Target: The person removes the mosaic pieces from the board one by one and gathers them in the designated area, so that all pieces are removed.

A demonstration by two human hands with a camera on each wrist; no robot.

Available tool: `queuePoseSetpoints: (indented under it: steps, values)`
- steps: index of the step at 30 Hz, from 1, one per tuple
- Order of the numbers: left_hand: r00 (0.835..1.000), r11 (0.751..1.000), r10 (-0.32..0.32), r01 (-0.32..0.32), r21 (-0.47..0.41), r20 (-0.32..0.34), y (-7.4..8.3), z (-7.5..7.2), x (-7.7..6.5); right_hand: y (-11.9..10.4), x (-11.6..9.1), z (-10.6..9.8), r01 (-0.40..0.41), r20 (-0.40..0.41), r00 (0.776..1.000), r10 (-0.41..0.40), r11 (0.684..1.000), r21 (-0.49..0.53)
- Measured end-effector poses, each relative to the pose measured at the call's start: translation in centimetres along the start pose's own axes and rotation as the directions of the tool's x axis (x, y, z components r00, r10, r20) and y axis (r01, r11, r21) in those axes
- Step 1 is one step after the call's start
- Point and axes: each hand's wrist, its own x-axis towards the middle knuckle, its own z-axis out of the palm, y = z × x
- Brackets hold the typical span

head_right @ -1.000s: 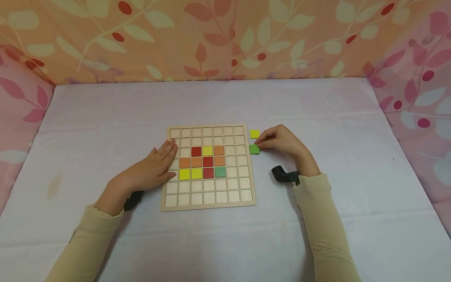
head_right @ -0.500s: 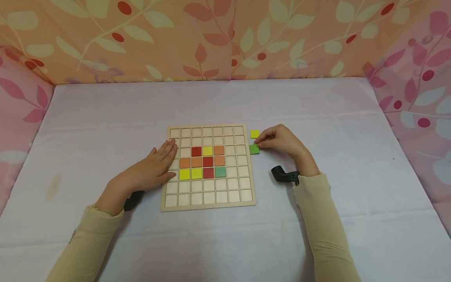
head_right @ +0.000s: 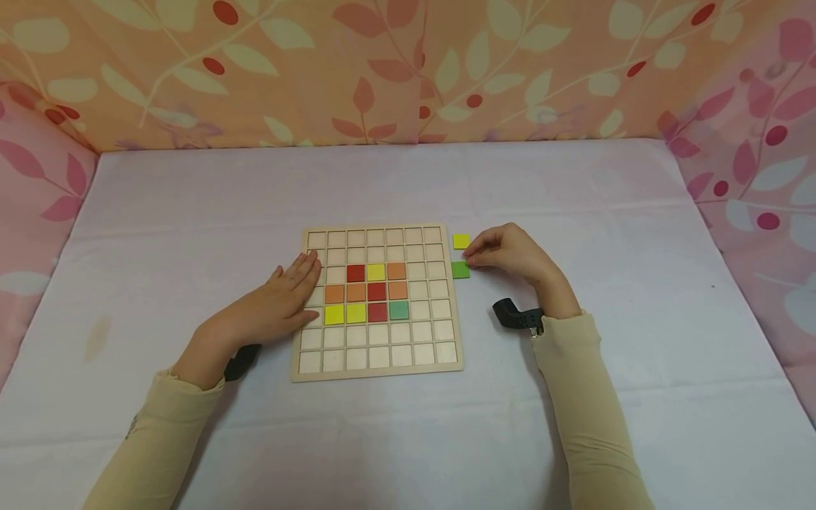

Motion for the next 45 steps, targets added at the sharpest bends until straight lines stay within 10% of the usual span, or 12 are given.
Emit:
queuePoseSetpoints:
  steps: [45]
  values:
    - [1.000, 1.000, 0.001, -0.001, 0.013, -0.005, 0.0, -0.1, -0.2, -3.6, 1.8, 2.6, 0.090, 0.079, 0.992, -0.103, 0.985, 0.146]
